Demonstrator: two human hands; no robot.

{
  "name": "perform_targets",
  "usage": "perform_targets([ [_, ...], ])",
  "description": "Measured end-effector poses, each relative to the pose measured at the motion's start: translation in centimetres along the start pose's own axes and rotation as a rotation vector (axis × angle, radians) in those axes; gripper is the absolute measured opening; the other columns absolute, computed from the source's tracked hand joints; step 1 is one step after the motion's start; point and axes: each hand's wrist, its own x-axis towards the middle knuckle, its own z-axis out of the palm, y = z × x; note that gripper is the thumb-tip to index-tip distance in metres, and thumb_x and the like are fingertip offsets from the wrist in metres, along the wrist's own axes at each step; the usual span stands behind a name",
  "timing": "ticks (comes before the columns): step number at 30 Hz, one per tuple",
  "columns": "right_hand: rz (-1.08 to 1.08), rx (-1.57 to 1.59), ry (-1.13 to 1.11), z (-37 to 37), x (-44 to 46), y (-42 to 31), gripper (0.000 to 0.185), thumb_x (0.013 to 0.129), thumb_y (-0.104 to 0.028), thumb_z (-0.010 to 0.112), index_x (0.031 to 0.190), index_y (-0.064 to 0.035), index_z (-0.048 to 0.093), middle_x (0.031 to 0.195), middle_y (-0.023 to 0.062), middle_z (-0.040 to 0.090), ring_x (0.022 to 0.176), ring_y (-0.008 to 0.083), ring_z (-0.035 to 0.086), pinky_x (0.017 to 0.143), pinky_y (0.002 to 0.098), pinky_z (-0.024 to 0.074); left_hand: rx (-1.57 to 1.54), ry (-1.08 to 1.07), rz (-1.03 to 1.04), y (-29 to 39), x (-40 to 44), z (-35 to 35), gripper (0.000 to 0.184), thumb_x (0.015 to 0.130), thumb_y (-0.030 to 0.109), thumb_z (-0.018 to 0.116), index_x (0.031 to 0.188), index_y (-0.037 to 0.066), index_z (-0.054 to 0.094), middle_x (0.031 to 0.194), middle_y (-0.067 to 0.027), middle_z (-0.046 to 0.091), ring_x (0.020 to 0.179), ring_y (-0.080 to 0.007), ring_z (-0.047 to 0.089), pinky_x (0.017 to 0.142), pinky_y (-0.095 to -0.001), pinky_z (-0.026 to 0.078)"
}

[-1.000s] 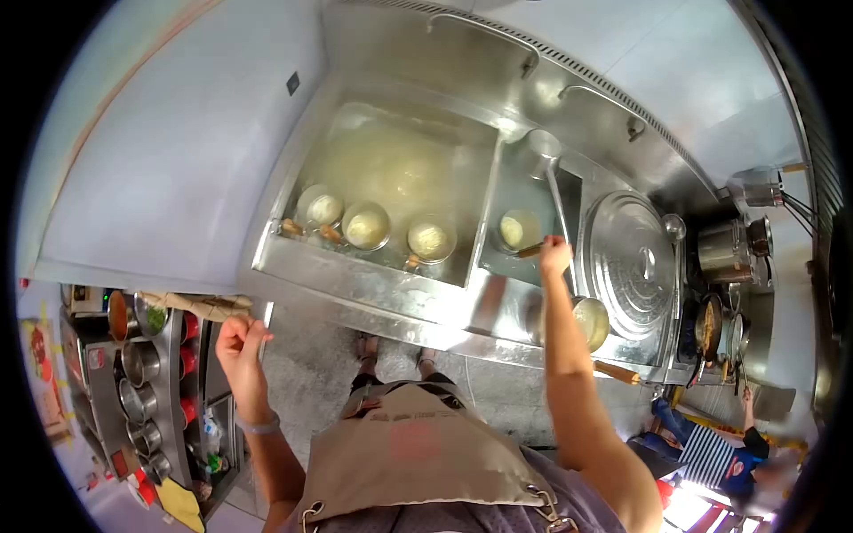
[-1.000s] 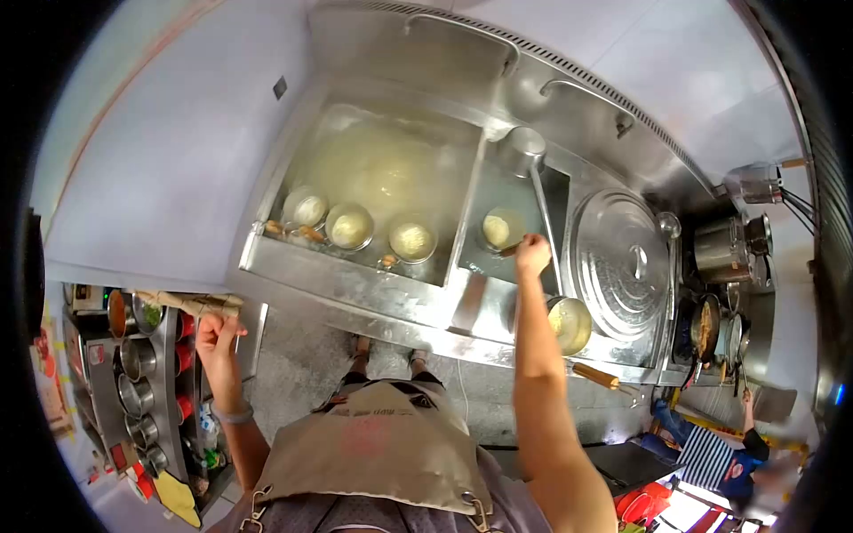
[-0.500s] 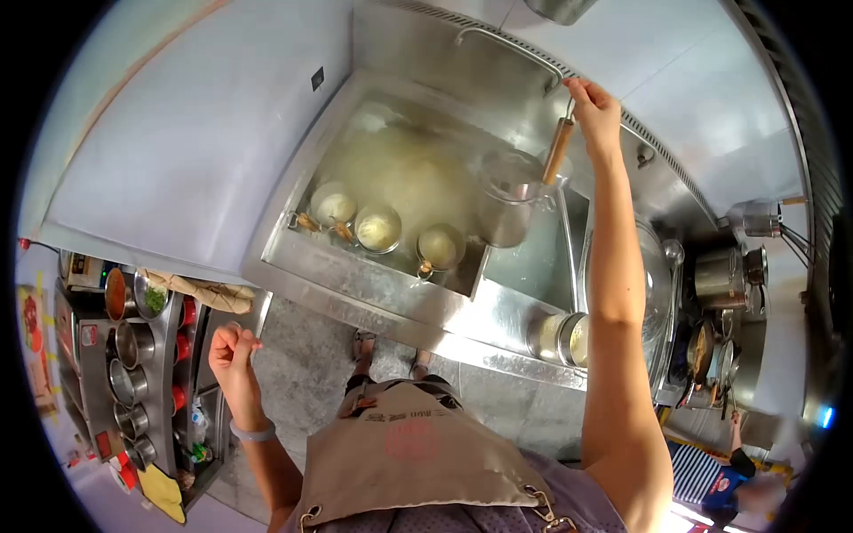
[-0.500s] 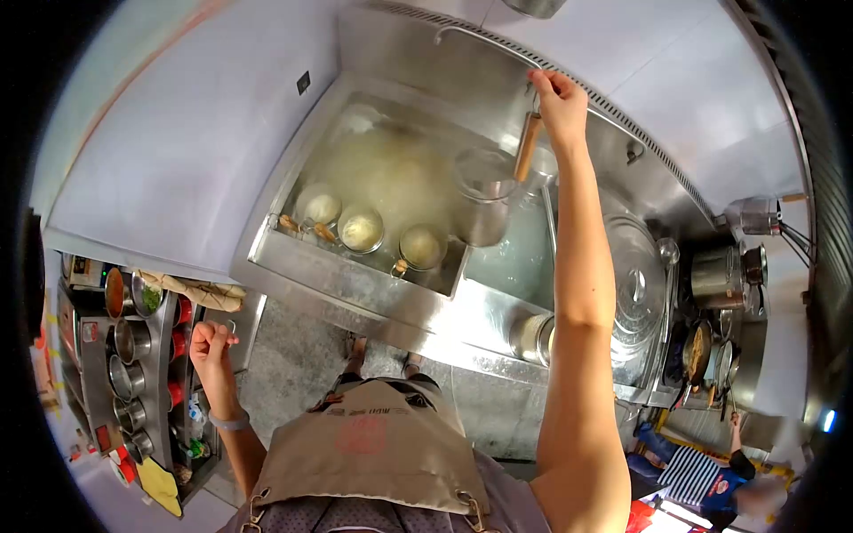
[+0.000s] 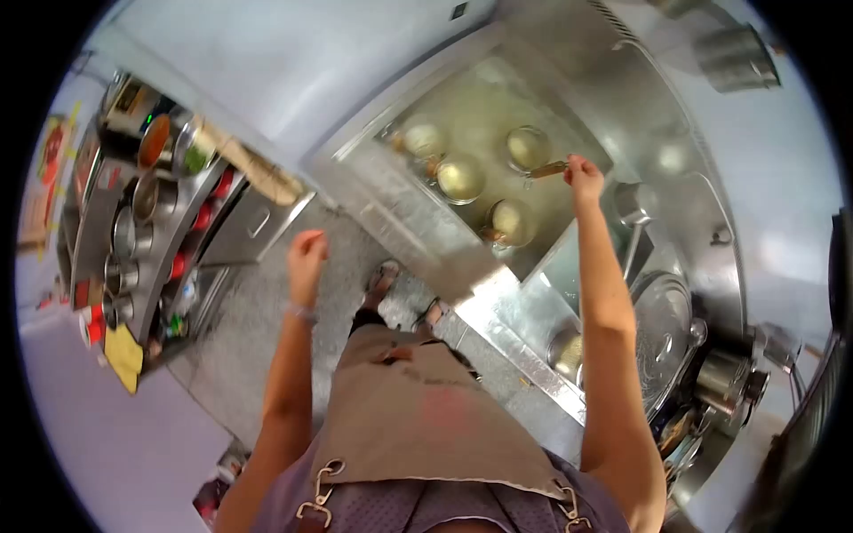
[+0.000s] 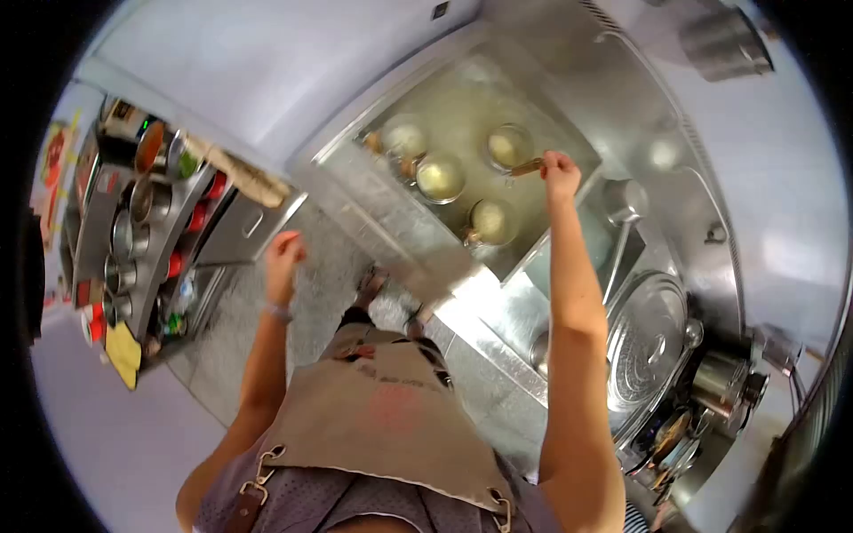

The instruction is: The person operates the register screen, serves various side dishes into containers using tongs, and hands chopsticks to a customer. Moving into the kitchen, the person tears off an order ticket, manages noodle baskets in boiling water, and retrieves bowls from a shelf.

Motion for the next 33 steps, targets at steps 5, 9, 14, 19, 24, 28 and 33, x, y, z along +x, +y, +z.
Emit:
perform_targets([
  [5,0.341,0.247,-0.052,1.7,2.6,-0.3,0.023,0.088,-0.011,0.054,0.103,0.0057,0.057,0.066,0.0070,0.056,0.054,0.0151,0.053,0.050,0.0276,0.0436,0.212,-0.063,-0.519,-14.7,-0.4,4.7,0.022,0.080,0.014,0.063,0.099,0.003,0.060,0.089,-0.0069,0.064,0.080,-0.0135,0.059,0.068,-0.0306,0.048],
  [9,0.205,0.375,-0.183,-1.9,8.2,-3.1,0.027,0.090,-0.005,0.045,0.114,0.0062,0.051,0.080,0.0093,0.057,0.071,0.0170,0.055,0.067,0.0300,0.0480,0.198,-0.171,-0.529,-25.1,-1.5,6.9,0.025,0.076,0.007,0.064,0.100,0.000,0.059,0.091,-0.0075,0.065,0.081,-0.0162,0.060,0.070,-0.0311,0.049],
  [14,0.079,0.415,-0.076,-6.4,3.9,-14.0,0.033,0.091,0.001,0.040,0.123,0.0087,0.043,0.091,0.0104,0.056,0.086,0.0169,0.054,0.081,0.0299,0.0452,-0.148,-0.151,-0.342,-33.0,-3.3,6.1,0.020,0.078,0.013,0.059,0.093,0.002,0.064,0.072,-0.0066,0.062,0.056,-0.0163,0.055,0.052,-0.0297,0.044],
  [19,-0.107,0.347,-0.060,-10.2,-3.1,-19.7,0.033,0.089,0.005,0.040,0.121,0.0128,0.042,0.096,0.0120,0.057,0.086,0.0156,0.054,0.080,0.0285,0.0460,-0.001,-0.199,-0.819,-15.7,-3.8,2.6,0.021,0.078,0.015,0.060,0.096,0.004,0.060,0.082,-0.0044,0.063,0.072,-0.0132,0.058,0.060,-0.0292,0.045],
  [24,-0.100,0.373,0.105,-11.6,-10.6,-22.0,0.031,0.084,0.009,0.044,0.114,0.0092,0.053,0.098,0.0145,0.061,0.087,0.0173,0.059,0.082,0.0288,0.0469,0.287,-0.331,-0.664,-11.6,-2.6,0.1,0.024,0.081,0.015,0.059,0.103,0.006,0.061,0.086,-0.0036,0.064,0.073,-0.0117,0.058,0.061,-0.0255,0.045],
  [28,-0.105,0.383,0.226,-12.9,-15.7,-22.2,0.030,0.083,0.009,0.045,0.113,0.0102,0.053,0.099,0.0160,0.061,0.090,0.0199,0.060,0.082,0.0293,0.0481,0.311,-0.920,-0.451,-0.7,-2.1,4.7,0.025,0.087,0.013,0.057,0.110,0.004,0.059,0.098,-0.0053,0.065,0.086,-0.0111,0.059,0.072,-0.0240,0.047],
  [33,-0.116,0.446,0.356,-12.6,-23.1,-20.5,0.028,0.084,0.008,0.046,0.110,0.0101,0.054,0.095,0.0166,0.062,0.087,0.0193,0.059,0.081,0.0284,0.0471,0.040,-1.502,-0.290,11.1,-5.0,14.5,0.030,0.090,0.008,0.052,0.119,0.001,0.054,0.112,-0.0084,0.061,0.105,-0.0138,0.056,0.089,-0.0274,0.044],
])
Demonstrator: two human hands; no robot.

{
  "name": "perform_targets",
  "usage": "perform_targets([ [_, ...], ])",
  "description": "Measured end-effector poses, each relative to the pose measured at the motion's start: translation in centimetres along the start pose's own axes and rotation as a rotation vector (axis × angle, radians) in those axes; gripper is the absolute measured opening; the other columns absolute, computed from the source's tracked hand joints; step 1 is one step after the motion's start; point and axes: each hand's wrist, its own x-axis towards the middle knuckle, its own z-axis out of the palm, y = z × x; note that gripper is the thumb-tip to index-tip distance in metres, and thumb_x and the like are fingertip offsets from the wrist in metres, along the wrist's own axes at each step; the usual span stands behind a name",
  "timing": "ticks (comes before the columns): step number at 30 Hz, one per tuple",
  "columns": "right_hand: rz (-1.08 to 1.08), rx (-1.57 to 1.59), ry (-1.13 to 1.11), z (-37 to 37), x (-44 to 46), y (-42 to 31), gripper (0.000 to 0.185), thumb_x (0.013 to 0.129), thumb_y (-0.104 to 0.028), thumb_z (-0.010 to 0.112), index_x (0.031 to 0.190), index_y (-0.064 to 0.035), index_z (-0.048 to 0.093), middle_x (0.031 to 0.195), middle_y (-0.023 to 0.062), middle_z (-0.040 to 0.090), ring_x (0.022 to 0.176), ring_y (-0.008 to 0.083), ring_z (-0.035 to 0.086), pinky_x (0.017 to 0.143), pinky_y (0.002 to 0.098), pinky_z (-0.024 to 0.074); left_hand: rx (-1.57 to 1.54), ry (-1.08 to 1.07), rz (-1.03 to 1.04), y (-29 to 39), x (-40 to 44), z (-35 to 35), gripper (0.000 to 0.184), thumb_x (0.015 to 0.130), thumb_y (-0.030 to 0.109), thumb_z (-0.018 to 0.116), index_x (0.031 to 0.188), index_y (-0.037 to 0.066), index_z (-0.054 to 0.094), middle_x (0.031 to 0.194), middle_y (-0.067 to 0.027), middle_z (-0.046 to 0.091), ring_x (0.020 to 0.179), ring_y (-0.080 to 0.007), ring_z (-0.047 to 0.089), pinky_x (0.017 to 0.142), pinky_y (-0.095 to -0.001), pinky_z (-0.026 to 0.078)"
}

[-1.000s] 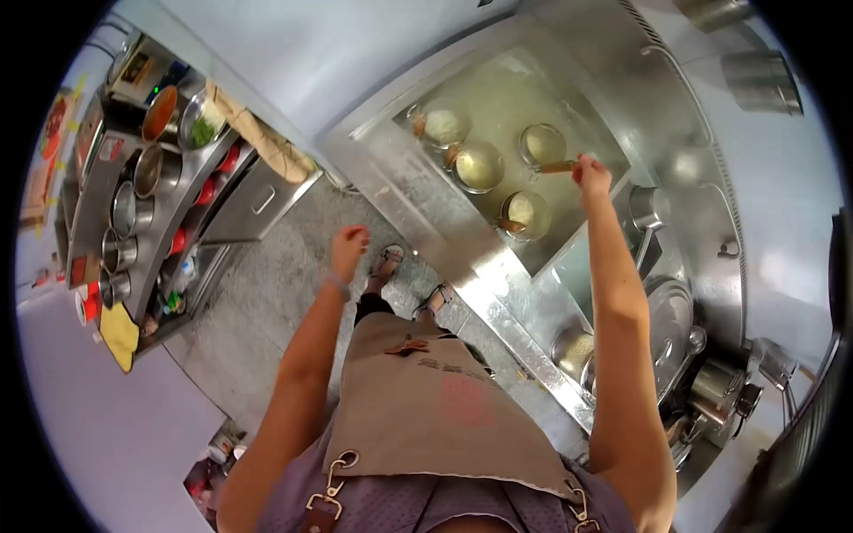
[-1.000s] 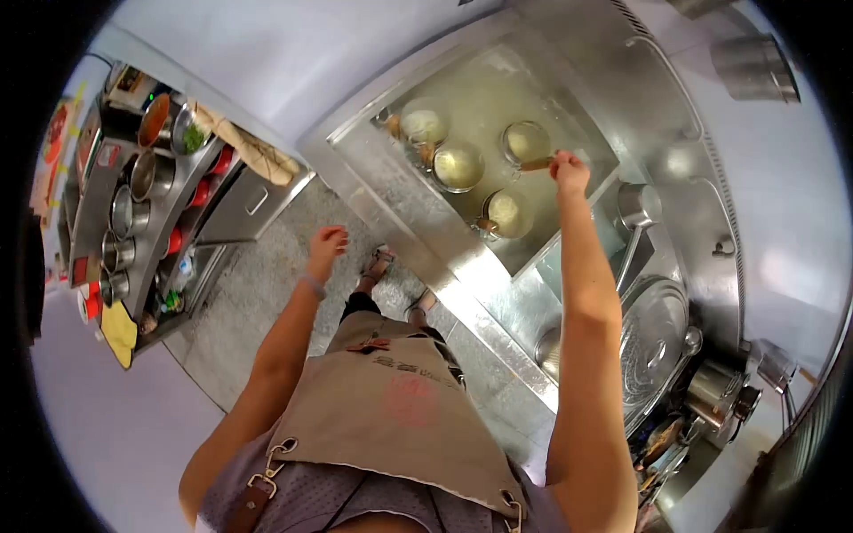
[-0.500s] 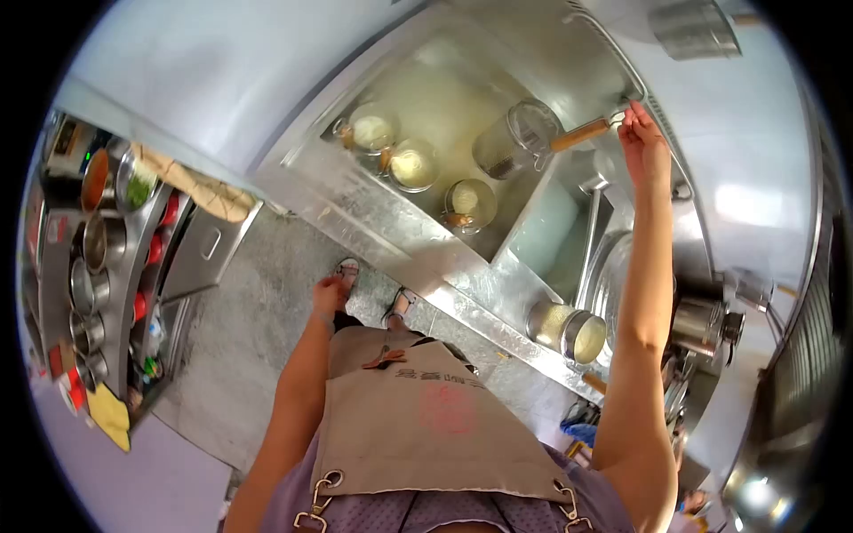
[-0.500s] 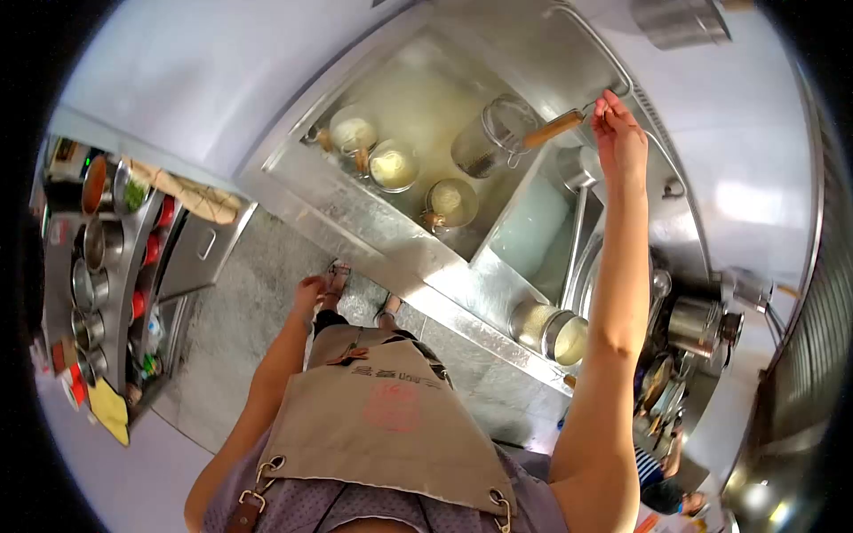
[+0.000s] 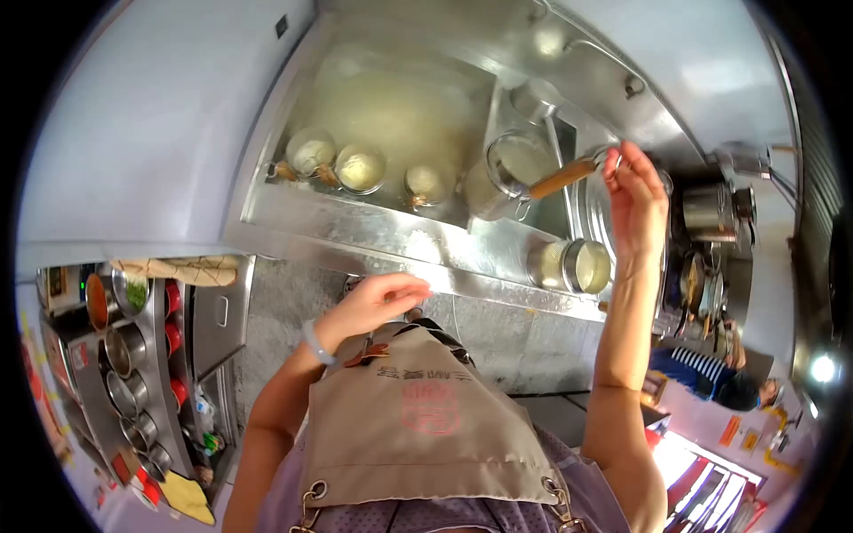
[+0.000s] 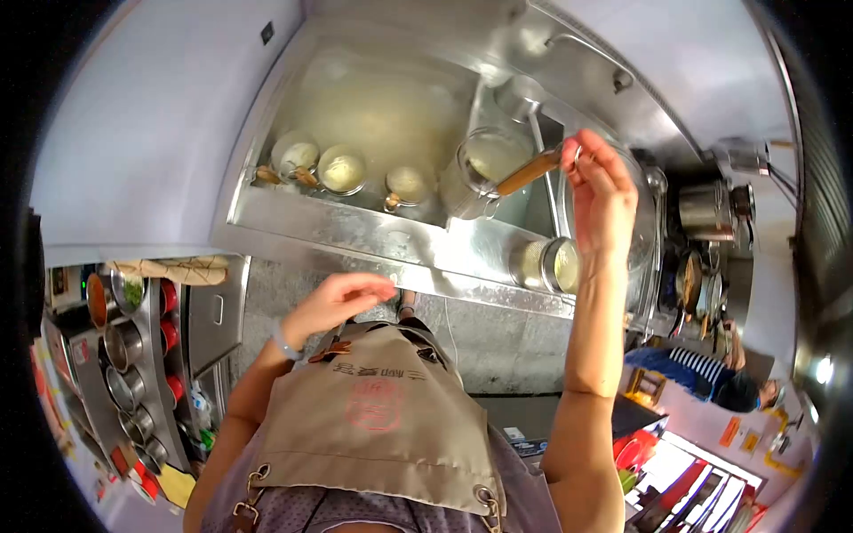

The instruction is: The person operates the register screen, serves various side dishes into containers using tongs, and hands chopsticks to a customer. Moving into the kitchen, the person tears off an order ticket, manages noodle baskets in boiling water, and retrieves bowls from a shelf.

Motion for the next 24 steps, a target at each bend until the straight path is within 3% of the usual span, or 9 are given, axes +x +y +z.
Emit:
perform_targets([
  [3,-0.034,0.009,0.044,-1.4,-5.9,1.4,0.025,0.084,0.006,0.049,0.107,0.0058,0.058,0.091,0.0144,0.062,0.083,0.0178,0.058,0.081,0.0269,0.0456,0.106,-0.070,0.206,1.9,5.8,3.4,0.040,0.088,0.005,0.053,0.127,0.002,0.047,0.124,-0.0110,0.054,0.116,-0.0182,0.050,0.097,-0.0317,0.039],
  [5,-0.057,0.003,0.055,-1.9,-10.0,2.6,0.021,0.085,0.004,0.050,0.104,0.0037,0.059,0.090,0.0132,0.062,0.083,0.0172,0.057,0.080,0.0271,0.0455,0.331,0.149,0.415,1.9,9.1,6.2,0.051,0.085,0.005,0.057,0.133,0.003,0.039,0.132,-0.0126,0.047,0.123,-0.0229,0.043,0.102,-0.0343,0.034],
  [8,0.037,-0.054,0.113,-2.9,-14.5,2.9,0.020,0.087,0.002,0.051,0.107,0.0022,0.055,0.092,0.0121,0.062,0.087,0.0169,0.058,0.080,0.0288,0.0468,0.481,0.140,0.458,1.5,12.0,9.7,0.063,0.081,0.007,0.062,0.137,0.008,0.032,0.132,-0.0144,0.045,0.123,-0.0309,0.043,0.101,-0.0367,0.036],
  [10,0.133,-0.002,0.002,-3.4,-16.4,2.4,0.024,0.088,0.002,0.051,0.112,0.0010,0.049,0.097,0.0124,0.062,0.093,0.0177,0.059,0.082,0.0308,0.0473,0.533,0.149,0.490,0.9,12.7,11.4,0.053,0.080,0.009,0.064,0.128,0.007,0.042,0.120,-0.0153,0.054,0.111,-0.0317,0.052,0.092,-0.0374,0.043],
  [12,0.183,0.002,0.118,-2.5,-17.2,0.1,0.020,0.089,-0.001,0.053,0.108,0.0008,0.050,0.094,0.0129,0.064,0.091,0.0191,0.061,0.081,0.0326,0.0496,0.700,0.022,0.260,1.0,12.6,12.4,0.043,0.079,0.007,0.063,0.119,0.001,0.048,0.111,-0.0160,0.059,0.105,-0.0309,0.056,0.088,-0.0382,0.045],
  [14,-0.025,-0.838,-0.026,-6.4,-17.8,-4.2,0.015,0.090,-0.010,0.054,0.100,0.0004,0.056,0.079,0.0108,0.065,0.074,0.0160,0.063,0.067,0.0289,0.0520,0.716,0.077,0.362,0.9,12.9,13.5,0.033,0.077,0.005,0.062,0.109,0.002,0.052,0.098,-0.0151,0.062,0.091,-0.0324,0.060,0.078,-0.0388,0.048],
  [18,-0.380,-0.176,0.460,-23.8,-15.5,-6.9,0.023,0.090,-0.022,0.054,0.101,-0.0028,0.061,0.073,0.0058,0.065,0.059,0.0092,0.057,0.052,0.0209,0.0433,0.749,-0.029,0.259,1.8,13.2,14.9,0.031,0.076,0.001,0.061,0.106,0.005,0.054,0.097,-0.0145,0.062,0.089,-0.0307,0.061,0.078,-0.0356,0.048],
  [20,-0.254,-0.586,0.752,-29.4,-9.7,-1.7,0.023,0.088,-0.021,0.059,0.102,-0.0035,0.062,0.077,0.0028,0.065,0.065,0.0085,0.058,0.057,0.0201,0.0440,0.728,-0.050,0.192,1.1,13.4,15.1,0.031,0.076,0.000,0.062,0.106,0.005,0.054,0.099,-0.0141,0.062,0.090,-0.0285,0.062,0.077,-0.0347,0.049],
  [24,0.140,-0.631,0.084,-37.9,-1.8,16.1,0.017,0.083,-0.008,0.064,0.099,-0.0039,0.067,0.090,0.0037,0.067,0.080,0.0113,0.060,0.074,0.0254,0.0488,0.689,-0.085,0.162,0.6,14.1,15.6,0.030,0.078,0.003,0.067,0.106,0.003,0.055,0.099,-0.0126,0.062,0.088,-0.0205,0.062,0.074,-0.0302,0.050],
])
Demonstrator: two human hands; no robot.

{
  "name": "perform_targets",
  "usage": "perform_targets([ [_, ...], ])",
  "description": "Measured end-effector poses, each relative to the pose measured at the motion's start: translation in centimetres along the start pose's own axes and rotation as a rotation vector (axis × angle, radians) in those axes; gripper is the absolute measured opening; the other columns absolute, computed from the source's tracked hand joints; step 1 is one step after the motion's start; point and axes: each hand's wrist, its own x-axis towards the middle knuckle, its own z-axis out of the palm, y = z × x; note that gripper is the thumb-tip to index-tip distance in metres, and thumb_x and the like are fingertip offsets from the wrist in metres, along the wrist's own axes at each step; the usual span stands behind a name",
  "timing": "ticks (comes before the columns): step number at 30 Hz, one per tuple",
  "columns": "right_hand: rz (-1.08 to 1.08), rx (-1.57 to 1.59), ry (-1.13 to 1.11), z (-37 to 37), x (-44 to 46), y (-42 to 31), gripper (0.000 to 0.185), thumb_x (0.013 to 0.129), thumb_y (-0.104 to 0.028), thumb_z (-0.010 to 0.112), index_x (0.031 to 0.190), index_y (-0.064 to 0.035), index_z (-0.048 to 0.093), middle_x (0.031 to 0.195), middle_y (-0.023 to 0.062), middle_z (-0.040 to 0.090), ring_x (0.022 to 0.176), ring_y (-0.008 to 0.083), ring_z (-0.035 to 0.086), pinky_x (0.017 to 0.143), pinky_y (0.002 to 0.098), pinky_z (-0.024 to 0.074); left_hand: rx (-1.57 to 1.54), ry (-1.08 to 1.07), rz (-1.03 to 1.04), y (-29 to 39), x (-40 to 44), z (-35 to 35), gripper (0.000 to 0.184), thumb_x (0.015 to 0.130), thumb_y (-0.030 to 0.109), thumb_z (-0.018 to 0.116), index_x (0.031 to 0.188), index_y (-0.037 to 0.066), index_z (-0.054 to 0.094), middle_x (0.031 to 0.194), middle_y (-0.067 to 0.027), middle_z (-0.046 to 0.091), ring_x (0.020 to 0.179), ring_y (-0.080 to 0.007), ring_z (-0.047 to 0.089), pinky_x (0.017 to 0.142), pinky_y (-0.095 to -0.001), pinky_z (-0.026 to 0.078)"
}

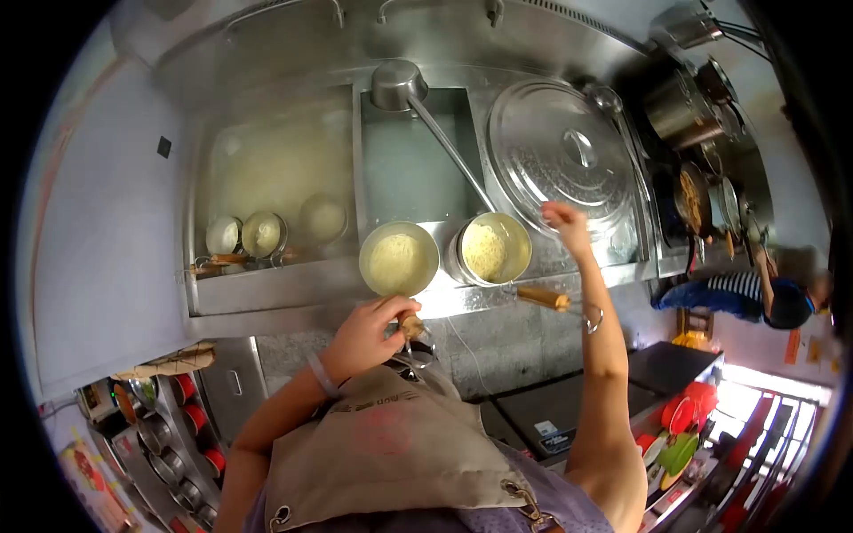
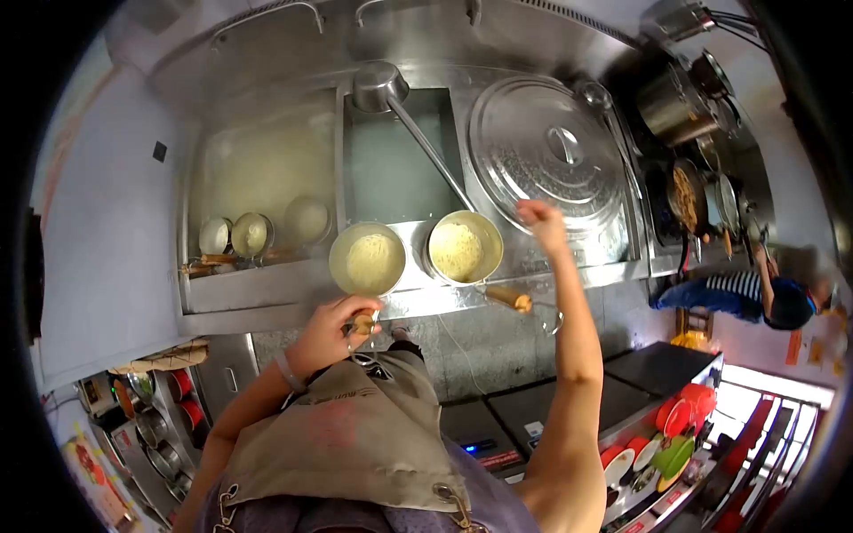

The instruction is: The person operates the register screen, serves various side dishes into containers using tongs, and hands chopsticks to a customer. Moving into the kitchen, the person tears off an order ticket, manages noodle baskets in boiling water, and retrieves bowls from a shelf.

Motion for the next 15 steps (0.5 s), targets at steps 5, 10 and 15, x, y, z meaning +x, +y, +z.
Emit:
perform_targets([
  [5,-0.048,-0.270,-0.235,8.1,6.1,7.2,0.029,0.077,-0.009,0.069,0.106,-0.0024,0.064,0.091,0.0121,0.067,0.082,0.0196,0.064,0.076,0.0279,0.0493,0.001,0.048,-0.047,2.1,0.4,0.2,0.033,0.076,0.003,0.069,0.106,0.006,0.057,0.103,-0.0098,0.062,0.091,-0.0209,0.060,0.077,-0.0306,0.048],
  [10,0.124,-0.440,-0.383,10.4,7.7,4.4,0.044,0.073,-0.014,0.072,0.112,-0.0031,0.055,0.091,0.0150,0.064,0.086,0.0258,0.063,0.076,0.0345,0.0487,0.111,0.129,0.002,2.8,0.2,0.4,0.037,0.073,0.003,0.071,0.107,0.007,0.057,0.102,-0.0097,0.061,0.089,-0.0238,0.060,0.078,-0.0323,0.049],
  [15,-0.015,-0.249,-0.189,5.8,6.7,0.8,0.038,0.076,-0.013,0.061,0.110,0.0002,0.053,0.090,0.0189,0.064,0.082,0.0293,0.062,0.074,0.0353,0.0475,0.064,0.093,-0.068,3.3,0.1,0.0,0.048,0.073,-0.004,0.064,0.119,0.009,0.054,0.109,-0.0122,0.060,0.092,-0.0232,0.060,0.080,-0.0328,0.049],
])
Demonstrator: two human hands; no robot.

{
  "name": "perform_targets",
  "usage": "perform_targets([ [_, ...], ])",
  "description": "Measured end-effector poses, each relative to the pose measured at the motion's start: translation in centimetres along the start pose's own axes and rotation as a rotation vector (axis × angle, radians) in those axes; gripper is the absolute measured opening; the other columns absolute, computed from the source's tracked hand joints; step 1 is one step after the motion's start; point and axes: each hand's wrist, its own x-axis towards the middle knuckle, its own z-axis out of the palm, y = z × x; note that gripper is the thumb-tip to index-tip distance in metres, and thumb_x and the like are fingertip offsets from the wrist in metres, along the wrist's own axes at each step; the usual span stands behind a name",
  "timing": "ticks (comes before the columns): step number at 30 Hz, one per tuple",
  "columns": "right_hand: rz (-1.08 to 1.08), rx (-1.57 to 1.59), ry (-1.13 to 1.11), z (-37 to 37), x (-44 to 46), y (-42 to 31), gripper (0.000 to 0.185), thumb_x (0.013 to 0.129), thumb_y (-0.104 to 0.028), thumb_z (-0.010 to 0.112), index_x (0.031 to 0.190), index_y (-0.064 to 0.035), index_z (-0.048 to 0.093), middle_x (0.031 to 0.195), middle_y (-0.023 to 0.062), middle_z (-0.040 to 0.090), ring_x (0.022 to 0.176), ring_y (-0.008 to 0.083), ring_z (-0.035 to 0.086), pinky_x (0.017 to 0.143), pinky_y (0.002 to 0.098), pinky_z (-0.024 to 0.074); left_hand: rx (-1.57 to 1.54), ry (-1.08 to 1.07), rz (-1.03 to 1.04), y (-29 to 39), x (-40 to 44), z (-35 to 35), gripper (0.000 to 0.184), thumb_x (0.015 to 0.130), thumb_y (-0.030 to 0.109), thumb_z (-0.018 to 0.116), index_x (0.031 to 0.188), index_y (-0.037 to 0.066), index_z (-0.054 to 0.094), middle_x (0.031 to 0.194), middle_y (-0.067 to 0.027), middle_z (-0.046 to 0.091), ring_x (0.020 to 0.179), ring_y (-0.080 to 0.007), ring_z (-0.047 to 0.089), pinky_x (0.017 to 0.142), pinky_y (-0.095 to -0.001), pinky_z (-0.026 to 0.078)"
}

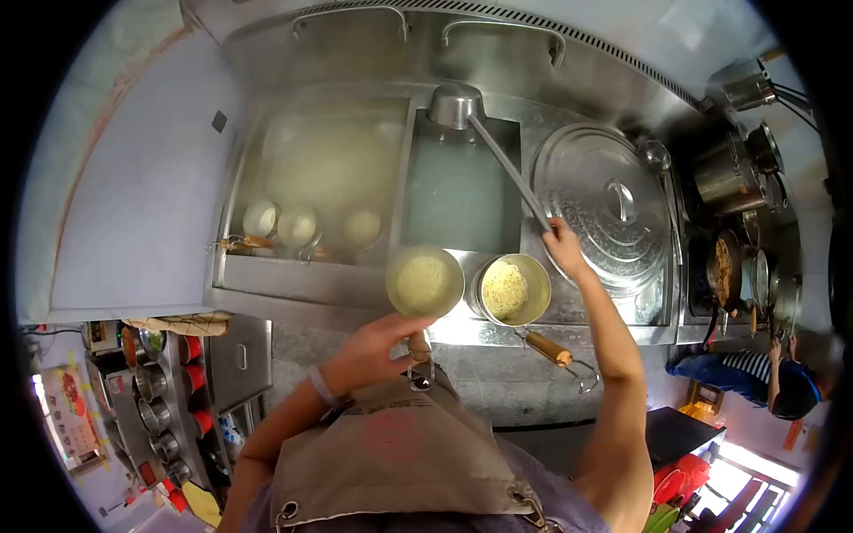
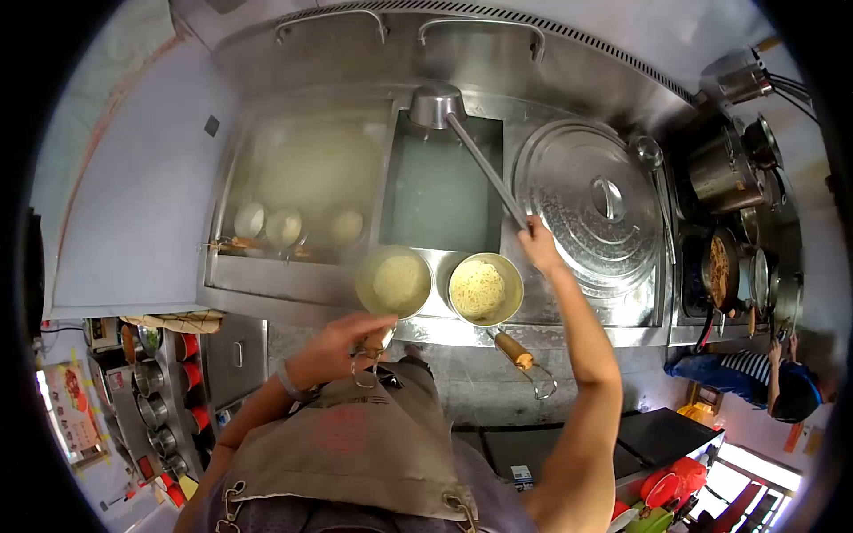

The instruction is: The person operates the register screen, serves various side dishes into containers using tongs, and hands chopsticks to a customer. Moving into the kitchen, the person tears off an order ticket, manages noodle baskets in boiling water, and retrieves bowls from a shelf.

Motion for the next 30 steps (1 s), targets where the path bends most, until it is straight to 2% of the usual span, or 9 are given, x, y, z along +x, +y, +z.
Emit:
perform_targets([
  [6,0.015,-0.300,-0.106,-6.5,-3.0,-5.5,0.035,0.071,-0.015,0.064,0.101,0.0031,0.059,0.089,0.0225,0.064,0.085,0.0315,0.063,0.075,0.0366,0.0482,0.054,0.043,-0.129,0.4,4.4,-9.5,0.033,0.084,0.009,0.054,0.117,0.006,0.057,0.102,-0.0106,0.065,0.083,-0.0159,0.063,0.072,-0.0273,0.050],
  [11,0.167,-0.703,-0.188,-2.0,0.6,-4.6,0.031,0.073,-0.024,0.065,0.092,-0.0005,0.065,0.086,0.0234,0.064,0.084,0.0356,0.063,0.073,0.0403,0.0486,-0.181,0.338,0.076,-8.7,24.6,-18.0,0.028,0.085,0.009,0.052,0.112,0.000,0.058,0.105,-0.0087,0.063,0.099,-0.0155,0.058,0.086,-0.0265,0.044],
  [13,-0.003,-0.841,-0.248,-0.4,1.7,-3.7,0.027,0.076,-0.026,0.060,0.081,0.0001,0.067,0.079,0.0237,0.063,0.078,0.0372,0.063,0.068,0.0419,0.0492,-0.127,0.424,0.057,-13.0,33.5,-19.8,0.034,0.085,0.011,0.051,0.118,0.000,0.054,0.115,-0.0095,0.059,0.108,-0.0180,0.054,0.094,-0.0282,0.040],
  [17,0.390,-0.443,-0.544,2.6,3.7,-6.9,0.034,0.081,-0.022,0.058,0.064,0.0076,0.059,0.056,0.0167,0.058,0.047,0.0261,0.059,0.046,0.0367,0.0466,0.107,0.545,-0.109,-15.4,44.0,-20.3,0.055,0.080,0.023,0.051,0.130,0.003,0.044,0.132,-0.0166,0.047,0.124,-0.0282,0.042,0.104,-0.0364,0.029],
  [18,0.478,-0.212,-0.444,2.7,3.0,-9.3,0.037,0.085,-0.022,0.057,0.063,0.0067,0.055,0.053,0.0114,0.053,0.040,0.0183,0.052,0.039,0.0322,0.0417,0.106,0.532,-0.097,-15.7,45.9,-20.3,0.055,0.080,0.023,0.051,0.130,0.003,0.044,0.132,-0.0166,0.047,0.124,-0.0282,0.042,0.104,-0.0364,0.029],
  [21,0.708,0.214,-0.409,2.8,3.3,-10.5,0.036,0.090,-0.021,0.053,0.064,0.0042,0.053,0.053,0.0089,0.049,0.039,0.0162,0.047,0.036,0.0293,0.0376,-0.124,0.652,-0.091,-15.4,49.5,-19.5,0.062,0.078,0.027,0.049,0.135,0.006,0.039,0.138,-0.0168,0.039,0.130,-0.0306,0.033,0.107,-0.0368,0.023],
  [23,0.736,0.326,-0.398,2.2,3.6,-9.0,0.030,0.093,-0.019,0.050,0.072,0.0025,0.052,0.059,0.0074,0.048,0.042,0.0113,0.041,0.035,0.0229,0.0329,-0.196,0.572,-0.024,-14.3,49.7,-19.7,0.059,0.077,0.013,0.048,0.133,-0.002,0.038,0.136,-0.0156,0.043,0.128,-0.0258,0.037,0.103,-0.0297,0.028],
  [25,0.963,0.954,-0.481,1.1,3.1,-7.9,0.021,0.093,-0.017,0.051,0.084,0.0011,0.048,0.064,0.0057,0.047,0.044,0.0082,0.038,0.034,0.0201,0.0304,-0.145,0.615,-0.034,-13.5,49.2,-19.4,0.054,0.075,0.011,0.046,0.128,-0.003,0.046,0.129,-0.0146,0.050,0.122,-0.0244,0.043,0.100,-0.0296,0.031],
  [30,0.814,0.711,-0.548,-3.5,-1.0,-12.0,0.022,0.094,-0.020,0.051,0.090,0.0015,0.053,0.068,0.0026,0.046,0.047,0.0048,0.035,0.038,0.0192,0.0282,-0.102,0.358,0.085,-11.5,44.9,-20.0,0.037,0.075,0.013,0.048,0.106,-0.002,0.062,0.107,-0.0095,0.062,0.105,-0.0201,0.051,0.093,-0.0292,0.035],
])
